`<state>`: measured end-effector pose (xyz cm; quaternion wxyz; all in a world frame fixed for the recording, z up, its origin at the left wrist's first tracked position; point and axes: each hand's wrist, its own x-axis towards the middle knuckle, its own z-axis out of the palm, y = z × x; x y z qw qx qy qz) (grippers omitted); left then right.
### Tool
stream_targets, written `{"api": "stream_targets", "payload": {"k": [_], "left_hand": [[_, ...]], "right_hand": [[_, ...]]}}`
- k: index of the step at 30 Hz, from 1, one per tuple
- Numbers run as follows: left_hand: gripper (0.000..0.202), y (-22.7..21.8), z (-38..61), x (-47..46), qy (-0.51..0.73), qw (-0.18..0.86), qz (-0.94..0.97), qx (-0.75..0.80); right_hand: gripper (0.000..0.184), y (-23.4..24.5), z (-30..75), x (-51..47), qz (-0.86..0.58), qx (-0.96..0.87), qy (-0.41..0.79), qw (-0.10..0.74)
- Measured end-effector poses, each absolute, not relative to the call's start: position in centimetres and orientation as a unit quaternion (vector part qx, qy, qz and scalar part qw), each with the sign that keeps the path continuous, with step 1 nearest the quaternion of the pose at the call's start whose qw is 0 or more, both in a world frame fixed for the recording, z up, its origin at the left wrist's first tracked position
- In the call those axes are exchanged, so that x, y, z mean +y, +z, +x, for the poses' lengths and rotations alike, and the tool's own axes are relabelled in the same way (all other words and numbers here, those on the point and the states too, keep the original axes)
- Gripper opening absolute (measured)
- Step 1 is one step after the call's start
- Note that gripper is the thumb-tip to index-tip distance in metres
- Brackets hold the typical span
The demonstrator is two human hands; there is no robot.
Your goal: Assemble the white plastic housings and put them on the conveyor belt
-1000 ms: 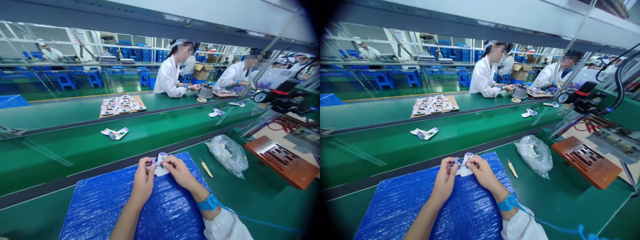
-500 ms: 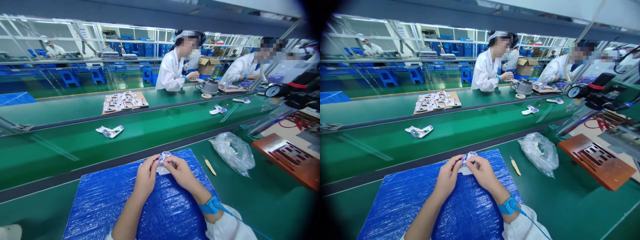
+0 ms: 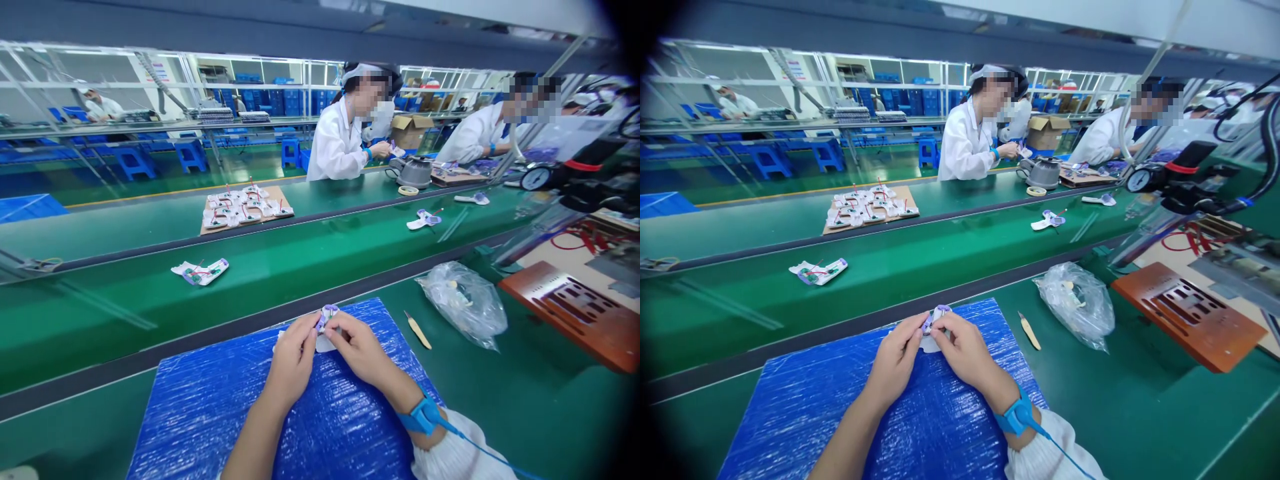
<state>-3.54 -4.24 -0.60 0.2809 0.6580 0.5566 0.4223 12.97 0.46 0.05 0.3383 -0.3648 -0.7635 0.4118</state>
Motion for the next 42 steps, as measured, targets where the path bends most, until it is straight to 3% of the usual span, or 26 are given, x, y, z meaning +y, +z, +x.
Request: {"api": "stream_targets", "payload": {"k": [16,28,33,38,42], "left_hand": [[0.04,-0.6,-3.4,-4.1,0.386,0.259,0.693,0.551],[0.044,-1.5,-1.3,-4.9,0.419,0.138,0.665,0.603],[0.053,-1.5,-1.5,-5.3,0.496,0.007,0.609,0.619],[0.04,-1.8,-1.4,-4.6,0.528,0.0,0.567,0.633],[0.035,-2.5,-1.3,-3.8,0.552,-0.018,0.548,0.628]], "right_hand": [[0.018,-0.4,12.7,0.3,-0.372,-0.734,0.415,0.388],[0.027,-1.0,11.7,0.3,-0.39,-0.64,0.515,0.416],[0.034,0.8,9.3,6.2,-0.365,-0.643,0.511,0.438],[0.044,2.3,4.6,15.2,-0.336,-0.687,0.479,0.431],[0.042,1.2,2.3,19.4,-0.371,-0.707,0.447,0.403]]}}
